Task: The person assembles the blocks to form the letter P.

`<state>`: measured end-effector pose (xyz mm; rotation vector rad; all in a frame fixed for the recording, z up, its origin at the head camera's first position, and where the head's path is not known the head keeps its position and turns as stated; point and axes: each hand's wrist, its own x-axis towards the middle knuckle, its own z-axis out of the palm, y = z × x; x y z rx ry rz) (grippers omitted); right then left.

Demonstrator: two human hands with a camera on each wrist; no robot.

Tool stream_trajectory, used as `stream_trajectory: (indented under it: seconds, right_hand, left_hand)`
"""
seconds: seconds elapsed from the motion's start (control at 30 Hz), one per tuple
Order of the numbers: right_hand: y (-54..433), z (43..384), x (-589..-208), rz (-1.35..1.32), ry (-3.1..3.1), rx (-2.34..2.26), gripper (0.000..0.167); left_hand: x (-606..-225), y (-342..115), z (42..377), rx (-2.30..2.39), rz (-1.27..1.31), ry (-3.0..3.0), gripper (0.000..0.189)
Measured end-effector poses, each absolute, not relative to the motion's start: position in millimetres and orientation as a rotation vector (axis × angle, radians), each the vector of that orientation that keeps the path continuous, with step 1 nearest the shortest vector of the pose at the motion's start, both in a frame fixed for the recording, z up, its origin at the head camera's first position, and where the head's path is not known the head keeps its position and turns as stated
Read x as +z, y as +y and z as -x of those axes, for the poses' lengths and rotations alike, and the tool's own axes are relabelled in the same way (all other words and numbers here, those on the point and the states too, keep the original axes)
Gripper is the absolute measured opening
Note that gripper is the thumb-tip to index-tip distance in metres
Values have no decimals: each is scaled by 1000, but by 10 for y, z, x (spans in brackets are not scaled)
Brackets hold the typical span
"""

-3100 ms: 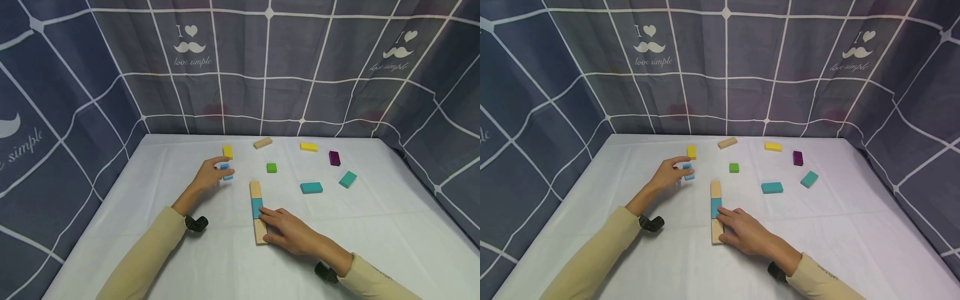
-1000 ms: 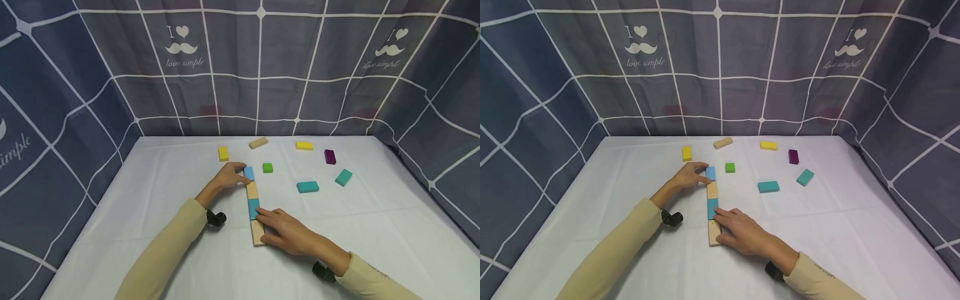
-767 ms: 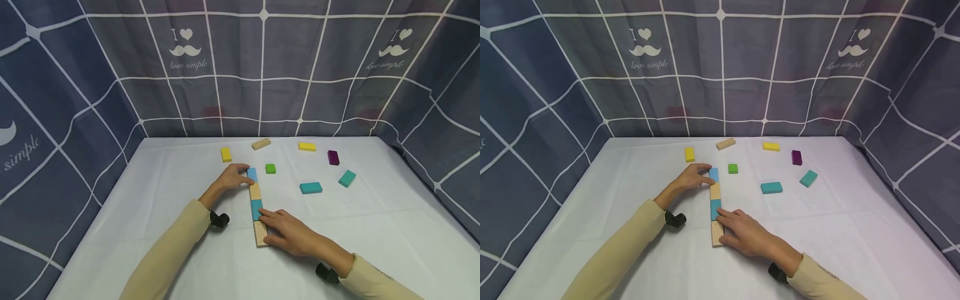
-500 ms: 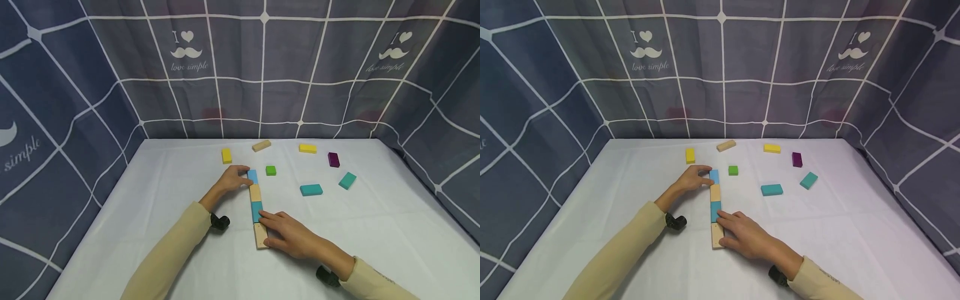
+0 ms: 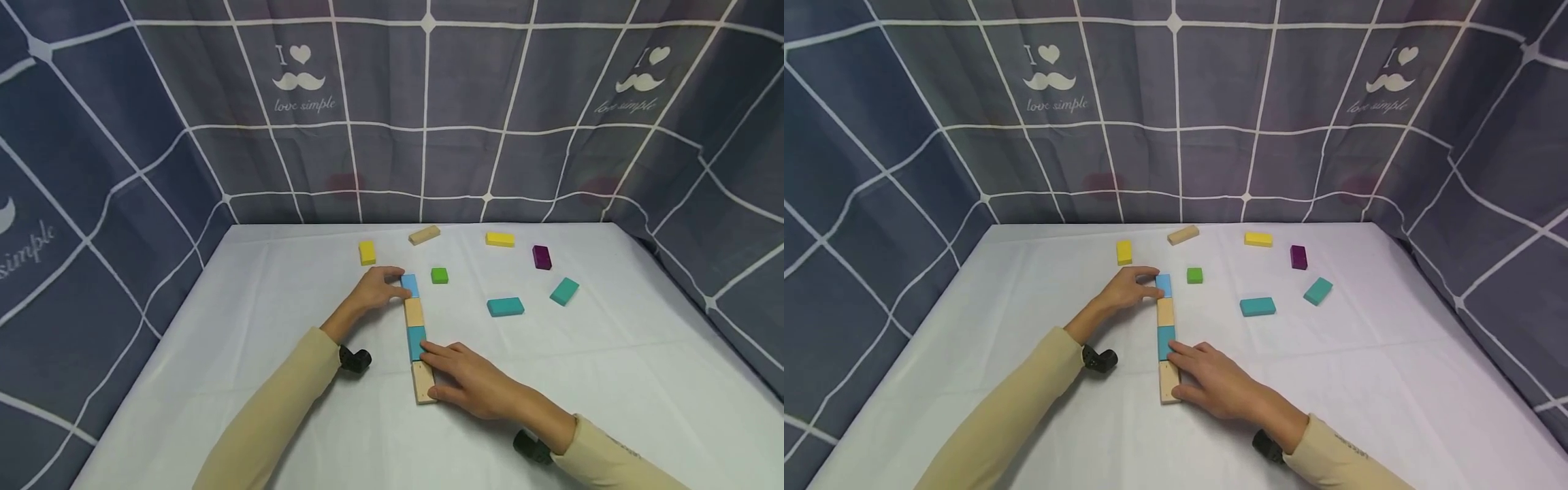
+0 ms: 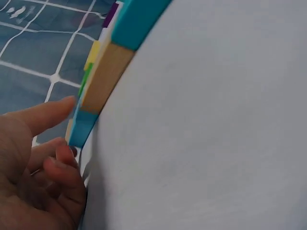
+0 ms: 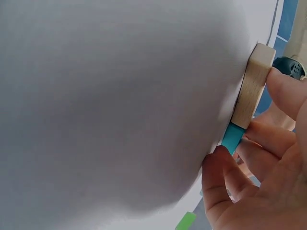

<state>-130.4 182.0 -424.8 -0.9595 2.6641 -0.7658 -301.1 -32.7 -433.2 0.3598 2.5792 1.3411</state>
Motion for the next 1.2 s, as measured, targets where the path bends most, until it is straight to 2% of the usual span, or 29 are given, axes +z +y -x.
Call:
stream_trajectory:
  seconds: [0.27,0.57,1.2]
  right_hand:
    - [1827,1317,-4243,977,2675,-757,58]
    - [1819,1323,-4264,979,2682,-751,57]
    - [1809,1325,-4237,949,2678,-747,57]
  left_hand:
    - [-4267,-663,3326,1732,-139,2529,53]
    - [-4349,-1059,3637,1399,-221,2557,74]
    - [-4408,-940,3730,1327,-227,2673,74]
